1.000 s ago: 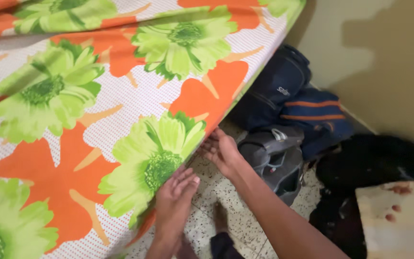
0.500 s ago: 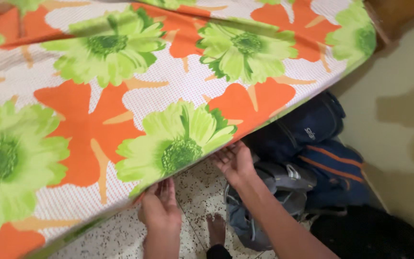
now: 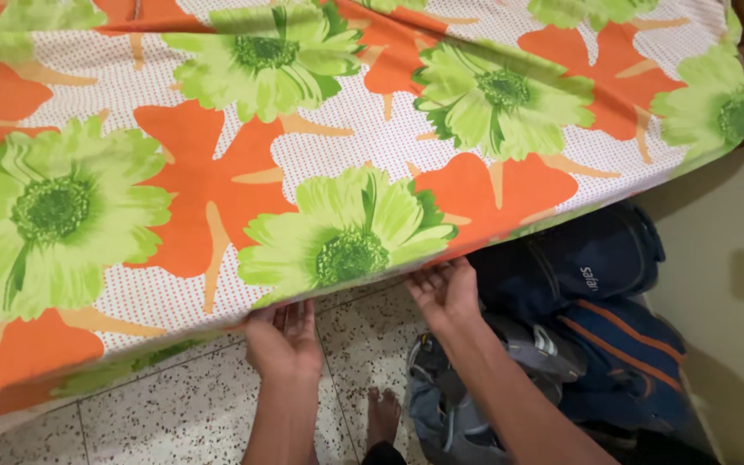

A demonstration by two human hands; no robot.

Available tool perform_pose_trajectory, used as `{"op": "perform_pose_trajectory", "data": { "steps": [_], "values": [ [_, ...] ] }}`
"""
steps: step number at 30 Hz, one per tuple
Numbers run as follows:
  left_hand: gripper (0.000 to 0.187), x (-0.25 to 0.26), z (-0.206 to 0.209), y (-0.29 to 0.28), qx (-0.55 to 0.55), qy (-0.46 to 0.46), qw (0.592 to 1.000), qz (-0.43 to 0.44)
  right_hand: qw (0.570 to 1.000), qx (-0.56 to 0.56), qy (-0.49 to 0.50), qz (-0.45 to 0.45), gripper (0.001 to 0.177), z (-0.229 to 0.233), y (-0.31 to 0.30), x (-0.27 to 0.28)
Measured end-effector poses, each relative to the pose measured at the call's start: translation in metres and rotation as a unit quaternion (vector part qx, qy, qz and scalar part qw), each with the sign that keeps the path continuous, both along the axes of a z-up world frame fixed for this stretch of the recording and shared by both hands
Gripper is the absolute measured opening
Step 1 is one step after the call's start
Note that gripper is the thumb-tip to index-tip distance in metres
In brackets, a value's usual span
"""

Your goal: The person makes a bed by smoothing a bedsheet over the mattress and tucking its edges under the mattress by hand.

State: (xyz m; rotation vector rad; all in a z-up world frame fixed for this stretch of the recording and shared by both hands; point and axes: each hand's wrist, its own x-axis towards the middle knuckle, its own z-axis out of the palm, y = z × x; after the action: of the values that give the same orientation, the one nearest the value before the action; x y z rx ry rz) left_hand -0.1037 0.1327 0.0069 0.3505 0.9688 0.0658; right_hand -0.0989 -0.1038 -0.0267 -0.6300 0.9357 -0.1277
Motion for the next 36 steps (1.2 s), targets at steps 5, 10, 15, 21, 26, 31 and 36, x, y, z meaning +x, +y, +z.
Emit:
{"op": "perform_pose_trajectory", "data": {
  "steps": [5,10,15,21,26,31,36],
  "values": [
    [0.032,0.006,-0.028,0.014,-0.031,0.01,0.999,0.016,0.999,0.036,-0.005,0.03,0.046,-0.013,-0.009,0.001],
    [0.027,0.002,-0.025,0.008,-0.005,0.036,0.999,0.04,0.999,0.042,-0.016,0.014,0.051,0.009,0.005,-0.003],
    [0.028,0.001,-0.017,0.014,0.017,0.084,0.996,0.013,0.999,-0.012,-0.024,0.038,0.049,0.005,0.012,-0.007],
    [0.037,-0.002,-0.018,0.022,-0.021,0.056,0.998,0.022,0.998,0.027,-0.024,0.045,0.03,-0.028,0.018,-0.011],
    [0.033,0.001,-0.009,0.023,-0.04,0.059,0.996,0.048,0.991,0.021,-0.049,0.123,0.019,-0.032,0.05,-0.019],
    [0.041,0.005,0.004,0.03,-0.072,0.066,0.994,0.047,0.987,0.022,-0.027,0.157,0.042,0.004,0.101,-0.021],
    [0.042,0.008,0.0,0.031,-0.061,0.034,0.997,0.042,0.985,0.053,-0.05,0.155,0.052,0.021,0.119,-0.015]
  ]
}}
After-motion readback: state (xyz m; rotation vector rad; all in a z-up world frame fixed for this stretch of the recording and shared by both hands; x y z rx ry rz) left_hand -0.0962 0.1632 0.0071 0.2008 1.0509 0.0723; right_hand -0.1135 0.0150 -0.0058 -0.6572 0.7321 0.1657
